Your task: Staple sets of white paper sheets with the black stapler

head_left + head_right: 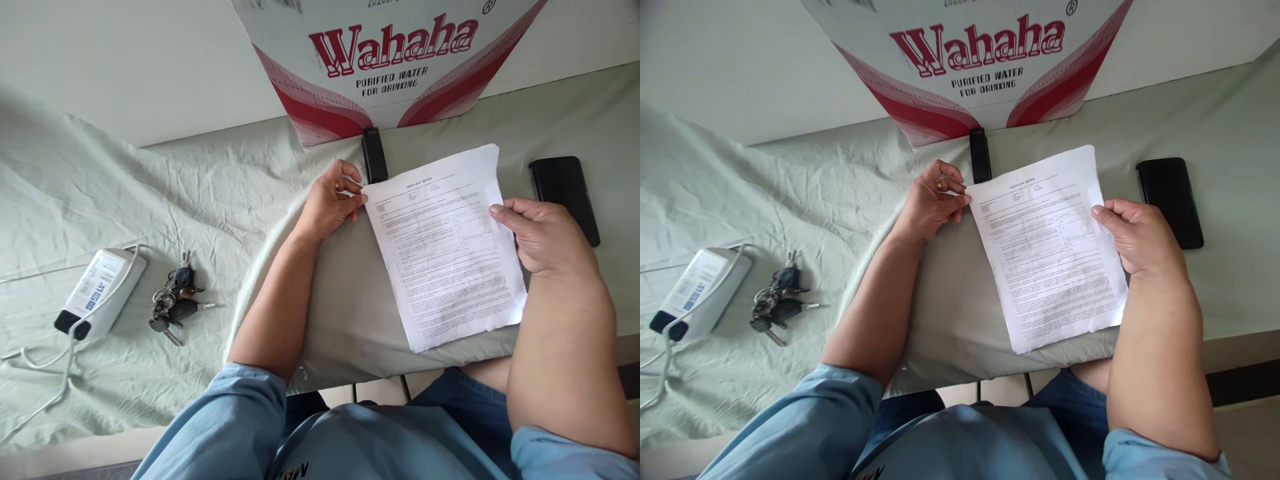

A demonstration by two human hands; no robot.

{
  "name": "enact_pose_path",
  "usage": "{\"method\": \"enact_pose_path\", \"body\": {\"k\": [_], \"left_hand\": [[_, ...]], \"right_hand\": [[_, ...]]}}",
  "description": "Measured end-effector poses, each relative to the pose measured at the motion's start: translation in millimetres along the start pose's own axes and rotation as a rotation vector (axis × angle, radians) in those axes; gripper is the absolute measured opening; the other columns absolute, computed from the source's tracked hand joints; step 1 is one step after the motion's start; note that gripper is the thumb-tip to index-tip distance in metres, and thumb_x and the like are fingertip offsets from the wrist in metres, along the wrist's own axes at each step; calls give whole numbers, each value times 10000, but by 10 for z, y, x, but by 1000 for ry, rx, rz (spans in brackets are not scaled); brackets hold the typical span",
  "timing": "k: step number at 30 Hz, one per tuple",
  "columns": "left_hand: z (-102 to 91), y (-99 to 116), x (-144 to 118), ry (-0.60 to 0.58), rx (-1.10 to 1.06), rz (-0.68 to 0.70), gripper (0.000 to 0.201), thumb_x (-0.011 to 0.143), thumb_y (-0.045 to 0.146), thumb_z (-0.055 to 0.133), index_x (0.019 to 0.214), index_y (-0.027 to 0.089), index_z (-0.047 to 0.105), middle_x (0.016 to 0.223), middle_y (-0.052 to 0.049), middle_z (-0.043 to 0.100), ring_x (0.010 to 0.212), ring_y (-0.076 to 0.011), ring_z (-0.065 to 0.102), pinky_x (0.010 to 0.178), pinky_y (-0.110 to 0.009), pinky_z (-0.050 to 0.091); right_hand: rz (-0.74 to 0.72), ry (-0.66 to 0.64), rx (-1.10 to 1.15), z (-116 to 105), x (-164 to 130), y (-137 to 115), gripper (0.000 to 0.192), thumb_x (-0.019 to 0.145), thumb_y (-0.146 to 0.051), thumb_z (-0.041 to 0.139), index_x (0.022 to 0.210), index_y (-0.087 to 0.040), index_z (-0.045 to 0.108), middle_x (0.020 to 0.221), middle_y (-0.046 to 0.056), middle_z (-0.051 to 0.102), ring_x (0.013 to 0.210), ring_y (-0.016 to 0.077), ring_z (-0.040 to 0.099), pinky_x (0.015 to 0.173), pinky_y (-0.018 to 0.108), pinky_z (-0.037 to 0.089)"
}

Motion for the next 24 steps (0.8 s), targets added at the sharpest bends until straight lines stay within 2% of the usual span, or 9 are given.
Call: {"method": "enact_pose_path", "body": {"k": [3, 9, 15, 20, 24], "left_hand": [[-8, -5, 0, -5, 55, 6, 238, 822, 121, 844, 943, 226, 667, 910, 37, 745, 535, -53, 597, 518, -241, 447], [-14, -47, 23, -5, 63, 19, 186, 845, 170, 884, 970, 209, 751, 901, 16, 770, 526, -67, 594, 509, -266, 416], [8, -51, 31, 7, 102, 35, 215, 857, 181, 856, 807, 226, 652, 650, 63, 637, 496, -80, 537, 525, -262, 369], [22, -59, 26, -5, 155, 49, 123, 876, 226, 825, 839, 218, 708, 686, 53, 660, 527, -89, 516, 571, -279, 397], [7, -105, 38, 10, 216, 122, 92, 898, 244, 819, 865, 218, 737, 713, 44, 664, 582, -104, 510, 618, -295, 419]], "right_hand": [[-6, -7, -8, -13, 2, 1, 483, 580, -486, 1167, 885, -254, 873, 843, 4, 832, 818, 198, 719, 784, 370, 584], [-13, 8, -6, -32, 11, 16, 426, 645, -443, 1145, 914, -242, 884, 897, 3, 852, 822, 171, 717, 796, 351, 572], [3, 22, 5, -47, 14, 8, 511, 525, -475, 1170, 880, -250, 879, 875, -21, 847, 830, 169, 731, 810, 335, 583], [23, 27, 14, -51, 23, -1, 540, 459, -456, 1172, 874, -255, 891, 845, -33, 834, 840, 169, 722, 827, 332, 571], [5, 20, -20, -62, 47, 15, 524, 478, -491, 1152, 877, -256, 908, 852, -33, 825, 852, 160, 687, 857, 337, 538]]}}
Point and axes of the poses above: each hand's wrist, its own x-axis towards the middle knuckle, its own z-axis out of the palm, y = z × x, the point moved 2 cm from there along x, towards the middle knuckle
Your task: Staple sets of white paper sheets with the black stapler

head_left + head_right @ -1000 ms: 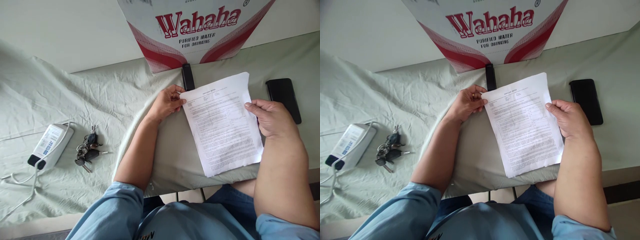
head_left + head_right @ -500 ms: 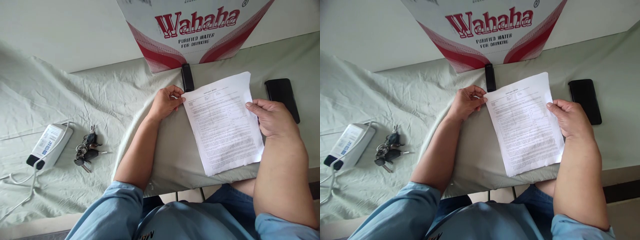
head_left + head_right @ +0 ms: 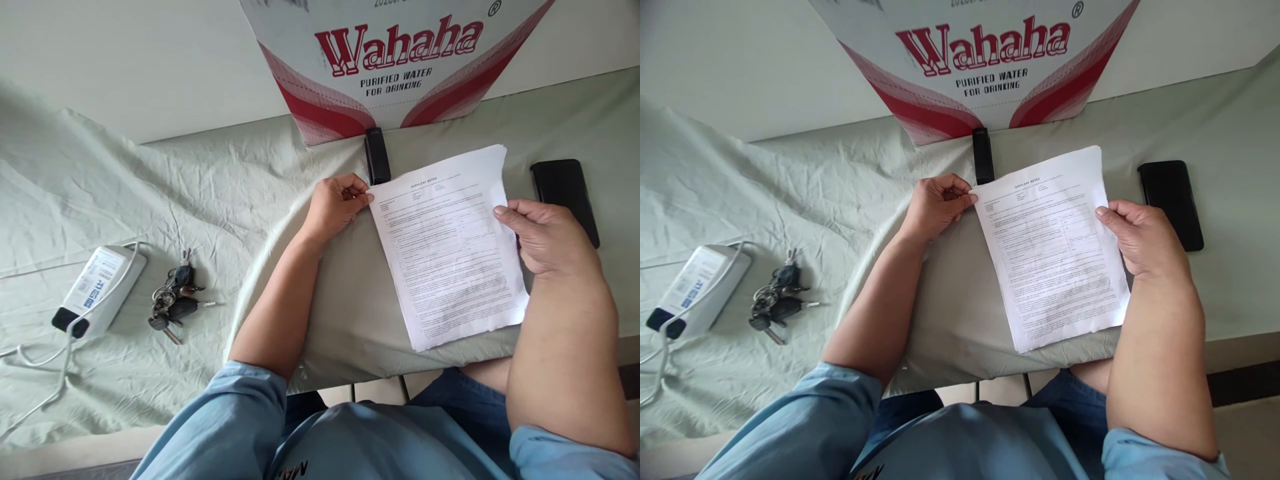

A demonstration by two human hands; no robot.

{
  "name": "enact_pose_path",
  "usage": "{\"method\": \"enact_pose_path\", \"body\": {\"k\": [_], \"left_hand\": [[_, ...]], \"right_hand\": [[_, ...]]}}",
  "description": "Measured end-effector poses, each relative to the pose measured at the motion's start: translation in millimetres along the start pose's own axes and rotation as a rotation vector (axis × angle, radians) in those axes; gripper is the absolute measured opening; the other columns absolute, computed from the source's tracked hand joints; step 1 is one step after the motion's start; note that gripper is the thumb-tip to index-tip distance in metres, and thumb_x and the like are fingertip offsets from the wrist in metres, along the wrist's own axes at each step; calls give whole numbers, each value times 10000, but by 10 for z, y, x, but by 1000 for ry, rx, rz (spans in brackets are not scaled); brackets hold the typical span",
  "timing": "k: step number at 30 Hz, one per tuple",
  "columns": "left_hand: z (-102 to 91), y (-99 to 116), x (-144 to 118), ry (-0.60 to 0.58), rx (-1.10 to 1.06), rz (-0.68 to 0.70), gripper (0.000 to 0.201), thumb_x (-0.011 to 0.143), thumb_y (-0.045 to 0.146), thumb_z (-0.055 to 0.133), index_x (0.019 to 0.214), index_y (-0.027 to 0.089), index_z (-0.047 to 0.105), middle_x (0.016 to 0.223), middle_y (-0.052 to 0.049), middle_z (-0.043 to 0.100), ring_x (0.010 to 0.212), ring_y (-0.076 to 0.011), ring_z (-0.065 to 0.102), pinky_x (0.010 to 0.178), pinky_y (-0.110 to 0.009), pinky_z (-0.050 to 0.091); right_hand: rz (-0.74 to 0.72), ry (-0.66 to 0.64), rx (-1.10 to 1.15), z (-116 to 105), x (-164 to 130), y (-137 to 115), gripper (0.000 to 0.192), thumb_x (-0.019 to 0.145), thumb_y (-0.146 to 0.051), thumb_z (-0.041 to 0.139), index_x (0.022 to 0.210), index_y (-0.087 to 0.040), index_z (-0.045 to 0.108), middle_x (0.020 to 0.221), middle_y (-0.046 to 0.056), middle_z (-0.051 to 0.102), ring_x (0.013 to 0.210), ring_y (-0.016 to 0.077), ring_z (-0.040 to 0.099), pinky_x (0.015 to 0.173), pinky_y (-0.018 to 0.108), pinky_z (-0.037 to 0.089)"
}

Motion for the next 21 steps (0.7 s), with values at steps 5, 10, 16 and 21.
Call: {"method": "enact_pose_path", "body": {"k": [5, 10, 16, 21], "left_hand": [[-20, -74, 34, 101, 136, 240, 101, 874, 170, 843, 836, 210, 757, 885, 3, 728, 730, -115, 549, 781, -319, 527], [-31, -162, 68, 141, 138, 372, 139, 893, 171, 867, 854, 212, 740, 1034, -25, 729, 844, -124, 621, 816, -308, 590], [3, -154, 57, 110, 50, 339, 201, 898, 132, 859, 841, 207, 681, 1100, -36, 787, 888, -125, 715, 829, -290, 626], [65, -45, 7, 35, -43, 68, 162, 945, 139, 778, 869, 212, 655, 1047, -8, 833, 589, -61, 632, 581, -242, 477]], "right_hand": [[-23, -7, -34, -29, 27, 32, 459, 540, -491, 1119, 878, -260, 913, 878, -35, 816, 856, 158, 665, 865, 352, 510], [-40, -31, -59, -43, 31, 55, 410, 623, -500, 1088, 908, -266, 910, 876, -34, 815, 846, 160, 658, 854, 357, 499], [-41, -32, -48, -23, 22, 40, 447, 591, -511, 1114, 891, -265, 892, 882, -23, 823, 864, 175, 667, 845, 359, 514], [-28, -41, -46, -41, 31, 50, 525, 554, -567, 1154, 894, -272, 882, 894, -20, 836, 897, 193, 688, 889, 372, 536]]}}
Point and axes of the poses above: each hand's wrist, its own x-axis towards the middle knuckle, its own z-axis out of the palm, y = z × x, the point moved 2 cm from there along x, towards the middle knuckle
